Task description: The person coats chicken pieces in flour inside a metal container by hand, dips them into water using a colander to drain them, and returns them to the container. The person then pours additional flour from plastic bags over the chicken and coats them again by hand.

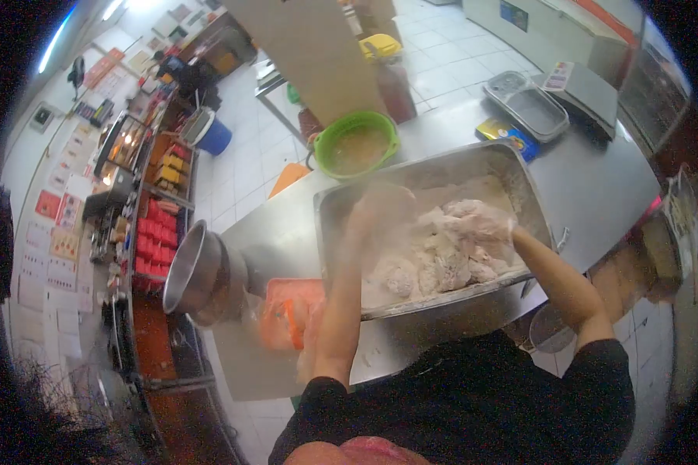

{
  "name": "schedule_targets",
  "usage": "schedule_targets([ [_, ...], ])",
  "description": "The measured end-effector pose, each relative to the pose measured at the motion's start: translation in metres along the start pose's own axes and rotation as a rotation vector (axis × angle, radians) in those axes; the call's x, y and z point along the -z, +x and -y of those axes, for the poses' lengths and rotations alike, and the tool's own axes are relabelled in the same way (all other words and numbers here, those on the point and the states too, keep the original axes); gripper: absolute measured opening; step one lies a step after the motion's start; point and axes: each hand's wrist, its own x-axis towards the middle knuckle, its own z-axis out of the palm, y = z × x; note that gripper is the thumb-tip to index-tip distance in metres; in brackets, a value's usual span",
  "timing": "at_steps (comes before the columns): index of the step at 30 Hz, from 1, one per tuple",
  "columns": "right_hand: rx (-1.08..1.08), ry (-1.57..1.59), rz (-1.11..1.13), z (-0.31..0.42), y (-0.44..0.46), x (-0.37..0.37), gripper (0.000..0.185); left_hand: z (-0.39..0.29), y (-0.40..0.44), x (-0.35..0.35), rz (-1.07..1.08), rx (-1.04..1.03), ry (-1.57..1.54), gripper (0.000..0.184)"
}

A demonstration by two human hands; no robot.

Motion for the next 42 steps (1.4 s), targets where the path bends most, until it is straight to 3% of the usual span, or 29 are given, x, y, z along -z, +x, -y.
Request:
schedule_targets([
  [2, 0.082, -0.423, 0.022, 0.009, 0.009, -0.01, 0.047, -0.015, -0.022, -0.028, -0.042, -0.071, 0.263, 0.022],
  [6, -0.16, -0.302, 0.007, 0.033, 0.0, -0.021, 0.046, -0.025, -0.04, -0.042, -0.128, -0.182, 0.661, 0.026],
  [9, -0.06, -0.369, 0.028, 0.027, 0.01, 0.003, 0.039, -0.001, -0.001, 0.009, 0.136, -0.305, 0.767, 0.044],
  [11, 0.127, -0.448, 0.234, 0.021, 0.003, 0.023, 0.047, 0.054, 0.04, 0.071, -0.035, -0.117, 1.295, 0.054],
  [12, 0.191, -0.466, 0.305, 0.011, -0.001, 0.029, 0.051, 0.05, 0.03, 0.07, -0.04, -0.108, 1.299, 0.054],
  [14, 0.339, -1.266, 0.174, -0.017, 0.001, 0.045, 0.07, 0.03, 0.016, 0.053, 0.317, -0.007, 1.771, 0.055],
  [18, 0.488, -1.421, 0.085, -0.048, -0.002, 0.06, 0.051, 0.039, 0.016, 0.048, 0.131, 0.109, 1.582, 0.048],
  [19, 0.708, -1.332, -0.017, -0.047, 0.0, 0.057, 0.05, 0.02, 0.009, 0.039, 0.178, 0.107, 1.51, 0.041],
  [21, 0.92, -1.228, -0.12, -0.044, -0.002, 0.057, 0.05, 0.02, 0.009, 0.046, 0.227, 0.106, 1.439, 0.034],
  [22, 0.319, -0.597, -0.057, -0.004, -0.016, 0.041, 0.043, 0.048, 0.016, 0.069, 0.174, 0.217, 0.724, 0.029],
  [23, -0.265, 0.049, 0.005, 0.02, -0.023, 0.03, 0.037, 0.048, 0.013, 0.07, 0.148, 0.26, 0.367, 0.027],
  [24, -0.264, 0.052, 0.001, 0.023, -0.02, 0.028, 0.037, 0.048, 0.01, 0.071, 0.113, 0.302, 0.011, 0.025],
  [26, -0.358, 0.086, 0.13, 0.025, -0.015, 0.03, 0.034, -0.004, -0.018, 0.033, 0.087, 0.147, 0.311, 0.022],
  [27, -0.358, 0.091, 0.125, 0.012, -0.006, 0.028, 0.034, -0.008, -0.02, 0.026, 0.093, 0.149, 0.314, 0.022],
  [28, 0.025, -0.019, 0.186, -0.011, 0.01, 0.023, 0.032, -0.01, -0.021, 0.02, 0.166, 0.12, 0.202, 0.025],
  [30, 0.406, -0.136, 0.237, -0.006, 0.012, 0.013, 0.03, -0.026, -0.029, -0.006, 0.244, 0.09, 0.086, 0.028],
  [32, -0.076, -0.232, 0.053, 0.046, 0.0, -0.015, 0.026, -0.054, -0.044, -0.045, 0.237, 0.06, 0.423, 0.038],
  [33, -0.078, -0.233, 0.056, 0.042, 0.0, -0.017, 0.026, -0.041, -0.032, -0.049, 0.234, 0.062, 0.42, 0.038],
  [35, 0.342, -0.792, -0.03, 0.028, 0.011, -0.022, 0.02, -0.005, 0.003, -0.053, 0.449, 0.03, 1.028, 0.048],
  [36, 0.352, -0.793, -0.013, 0.016, 0.017, -0.021, 0.02, 0.005, 0.0, -0.055, 0.429, 0.034, 1.028, 0.048],
  [38, 0.366, -0.684, 0.073, -0.009, 0.023, -0.011, 0.024, 0.018, -0.007, -0.053, 0.285, -0.064, 0.392, 0.057],
  [39, 0.37, -0.648, 0.106, -0.017, 0.025, -0.006, 0.025, 0.02, -0.006, -0.048, 0.271, -0.064, 0.392, 0.057],
  [41, 0.644, -1.025, 0.053, -0.017, 0.022, -0.003, 0.031, 0.029, -0.001, -0.036, 0.188, 0.187, 0.125, 0.055],
  [42, 0.736, -1.147, 0.027, -0.012, 0.017, -0.003, 0.033, 0.032, 0.004, -0.021, 0.183, 0.19, 0.123, 0.055],
])
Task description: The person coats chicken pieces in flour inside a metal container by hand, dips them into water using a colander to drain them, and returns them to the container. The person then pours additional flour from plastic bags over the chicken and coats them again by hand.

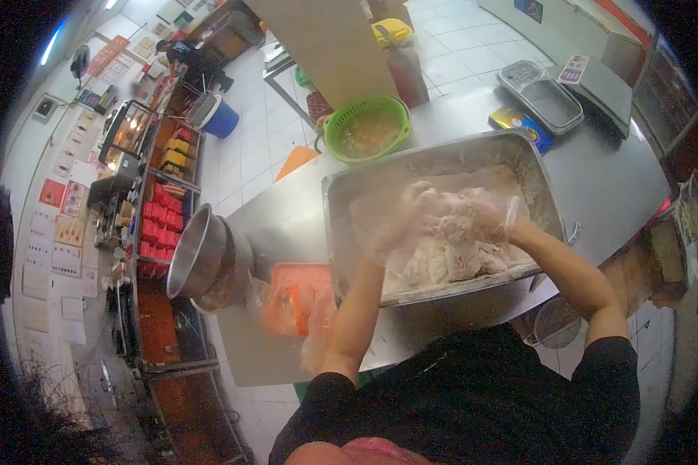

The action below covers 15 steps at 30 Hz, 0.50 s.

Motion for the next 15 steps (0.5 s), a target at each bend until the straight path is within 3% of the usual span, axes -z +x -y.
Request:
schedule_targets([
  [1, -0.4, 0.455, 0.075, 0.012, 0.001, 0.03, 0.035, 0.011, 0.009, 0.027, -0.034, -0.015, 0.028, 0.053],
  [3, -0.791, 0.913, 0.162, 0.023, -0.003, 0.039, 0.038, 0.043, 0.014, 0.063, -0.084, -0.029, 0.057, 0.05],
  [4, -0.587, 0.545, 0.063, 0.023, -0.012, 0.027, 0.038, 0.063, 0.009, 0.081, -0.123, -0.05, 0.404, 0.048],
  [6, -0.358, 0.161, -0.055, 0.007, -0.021, 0.002, 0.038, 0.097, 0.005, 0.111, -0.212, -0.106, 1.093, 0.044],
  [8, -0.085, -0.156, -0.058, -0.015, -0.014, -0.012, 0.038, 0.101, 0.014, 0.126, -0.298, -0.149, 1.591, 0.042],
  [9, -0.014, -0.113, 0.015, -0.026, -0.008, -0.006, 0.029, 0.096, 0.02, 0.132, -0.333, -0.162, 1.757, 0.041],
  [12, -0.051, -0.095, 0.188, -0.006, 0.054, 0.056, 0.029, 0.068, 0.016, 0.122, -0.038, 0.024, 1.294, 0.042],
  [15, -0.054, -0.007, 0.075, -0.024, 0.111, 0.067, 0.035, 0.06, -0.001, 0.11, -0.262, -0.002, 0.848, 0.036],
])
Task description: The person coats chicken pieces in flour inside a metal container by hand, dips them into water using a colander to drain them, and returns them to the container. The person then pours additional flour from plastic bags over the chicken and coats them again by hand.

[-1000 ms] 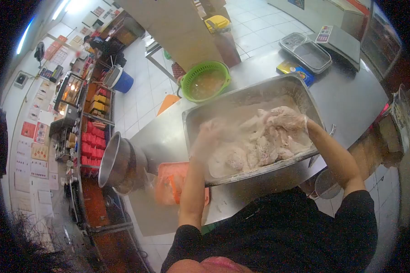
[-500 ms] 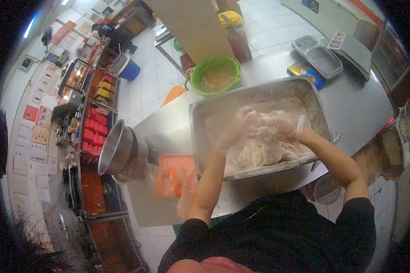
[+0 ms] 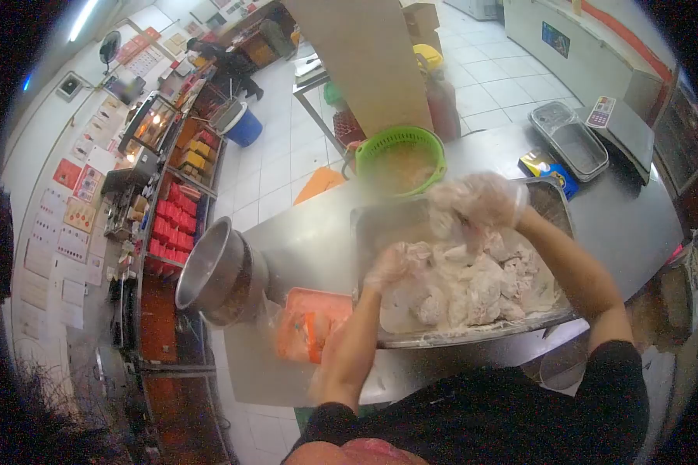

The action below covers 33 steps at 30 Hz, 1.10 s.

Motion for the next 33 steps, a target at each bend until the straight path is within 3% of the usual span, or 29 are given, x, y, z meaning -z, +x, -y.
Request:
schedule_targets([
  [3, 0.073, 0.002, -0.111, -0.005, 0.064, 0.018, 0.037, -0.018, -0.015, 0.004, 0.069, 0.028, -0.089, 0.024],
  [5, 0.169, -0.125, -0.179, -0.033, 0.105, -0.006, 0.034, -0.074, -0.048, 0.029, 0.115, 0.126, -0.427, 0.019],
  [7, 0.271, -0.253, -0.245, -0.045, 0.137, -0.013, 0.031, -0.06, -0.048, 0.015, 0.092, 0.097, -0.494, 0.019],
  [9, 0.149, -0.292, 0.071, -0.043, 0.166, -0.01, 0.032, -0.043, -0.039, 0.004, 0.069, 0.067, -0.561, 0.02],
  [10, -0.037, -0.059, 0.182, -0.05, 0.182, -0.019, 0.034, -0.034, -0.034, -0.001, 0.087, 0.044, -0.444, 0.021],
  [11, -0.035, -0.06, 0.184, -0.046, 0.193, -0.021, 0.034, -0.028, -0.029, -0.004, 0.109, 0.022, -0.325, 0.021],
  [13, -0.406, 0.117, 0.354, -0.041, 0.212, -0.028, 0.049, -0.019, -0.026, -0.009, 0.119, 0.003, -0.366, 0.021],
  [17, -0.387, 0.005, 0.361, -0.06, 0.218, -0.055, 0.054, -0.014, -0.022, -0.007, 0.245, 0.056, -0.537, 0.018],
  [18, -0.359, 0.163, 0.336, -0.085, 0.223, -0.074, 0.047, -0.015, -0.023, -0.004, 0.249, 0.061, -0.538, 0.018],
  [20, -0.333, 0.324, 0.318, -0.075, 0.208, -0.066, 0.042, -0.027, -0.027, 0.009, 0.294, 0.077, -0.493, 0.015],
  [21, -0.239, 0.221, 0.185, -0.068, 0.186, -0.052, 0.04, -0.035, -0.034, 0.014, 0.298, 0.08, -0.496, 0.015],
  [22, -0.145, 0.117, 0.052, -0.046, 0.16, -0.027, 0.039, -0.05, -0.043, 0.023, 0.312, 0.067, -0.717, 0.016],
  [23, -0.208, 0.172, 0.21, -0.023, 0.135, -0.001, 0.044, -0.059, -0.047, 0.027, 0.323, 0.049, -0.936, 0.02],
  [24, -0.271, 0.227, 0.367, -0.001, 0.112, 0.01, 0.05, -0.057, -0.046, 0.024, 0.326, 0.049, -0.936, 0.02],
  [26, -0.013, 0.962, 0.225, 0.021, 0.039, -0.018, 0.05, -0.053, -0.04, 0.014, 0.397, -0.086, -1.035, 0.028],
  [29, -0.233, 0.702, 0.606, 0.044, -0.013, -0.005, 0.05, -0.087, -0.036, 0.004, 0.407, -0.219, -1.149, 0.033],
  [31, -0.338, 0.596, 0.496, 0.025, -0.053, -0.033, 0.049, -0.081, -0.022, -0.016, 0.399, -0.224, -1.054, 0.036],
  [32, -0.276, 0.392, 0.468, 0.006, -0.068, -0.062, 0.051, -0.074, -0.015, -0.027, 0.381, -0.233, -0.958, 0.039],
  [33, -0.293, 0.403, 0.471, -0.009, -0.084, -0.081, 0.051, -0.07, -0.007, -0.031, 0.4, -0.223, -0.963, 0.039],
])
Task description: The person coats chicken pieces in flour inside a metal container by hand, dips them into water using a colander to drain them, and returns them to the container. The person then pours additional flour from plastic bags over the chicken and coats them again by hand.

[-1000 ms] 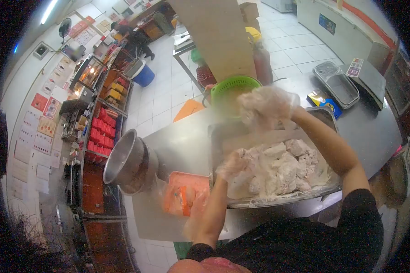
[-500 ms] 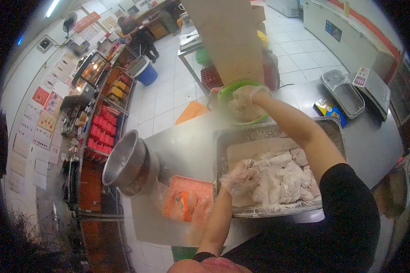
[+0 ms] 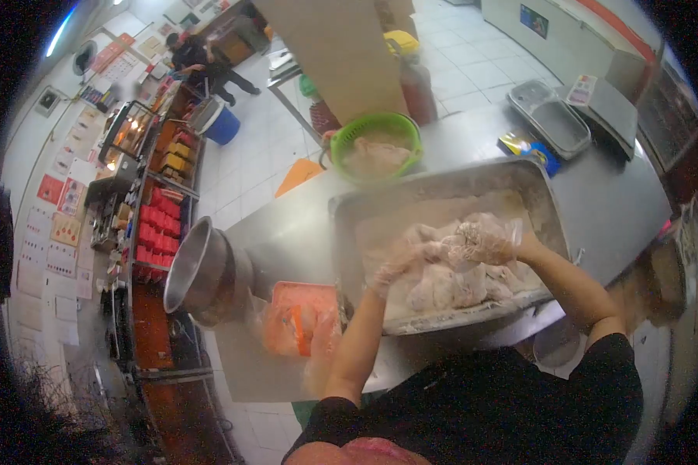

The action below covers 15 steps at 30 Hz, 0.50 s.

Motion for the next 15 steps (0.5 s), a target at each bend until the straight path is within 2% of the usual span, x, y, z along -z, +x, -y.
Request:
schedule_targets([
  [1, 0.113, -0.116, -0.258, -0.022, -0.007, -0.016, 0.048, 0.005, 0.002, 0.006, -0.105, 0.064, 0.219, 0.044],
  [2, 0.152, -0.159, -0.379, -0.025, -0.021, -0.025, 0.046, 0.011, -0.004, 0.006, -0.202, 0.137, 0.436, 0.048],
  [3, 0.186, -0.204, -0.502, -0.027, -0.035, -0.034, 0.045, 0.004, -0.016, 0.005, -0.179, 0.165, 0.422, 0.048],
  [5, 0.322, -0.155, -0.558, 0.002, -0.059, -0.01, 0.042, -0.021, -0.04, 0.001, 0.118, 0.46, 0.784, 0.051],
  [6, 0.321, -0.15, -0.556, 0.001, -0.063, -0.006, 0.042, -0.013, -0.042, -0.003, 0.119, 0.465, 0.782, 0.051],
  [7, 0.094, -0.046, -0.419, 0.001, -0.066, -0.006, 0.044, 0.001, -0.047, -0.005, 0.157, 0.525, 1.127, 0.054],
  [9, -0.127, 0.063, -0.275, 0.017, -0.076, -0.001, 0.046, 0.026, -0.053, 0.003, 0.2, 0.583, 1.475, 0.058],
  [10, -0.328, 0.216, -0.181, 0.04, -0.076, 0.011, 0.047, 0.022, -0.051, 0.004, 0.2, 0.687, 1.309, 0.066],
  [12, -0.531, 0.366, -0.089, 0.026, -0.069, -0.002, 0.048, 0.017, -0.056, -0.002, 0.201, 0.777, 1.145, 0.074],
  [13, -0.385, 0.496, -0.222, -0.022, -0.054, -0.033, 0.049, -0.034, -0.066, -0.036, 0.226, 0.707, 1.308, 0.062],
  [14, -0.317, 0.557, -0.299, -0.029, -0.056, -0.037, 0.049, -0.066, -0.07, -0.055, 0.25, 0.623, 1.471, 0.053],
  [15, -0.243, 0.614, -0.371, -0.035, -0.058, -0.04, 0.05, -0.048, -0.073, -0.041, 0.259, 0.612, 1.474, 0.053],
])
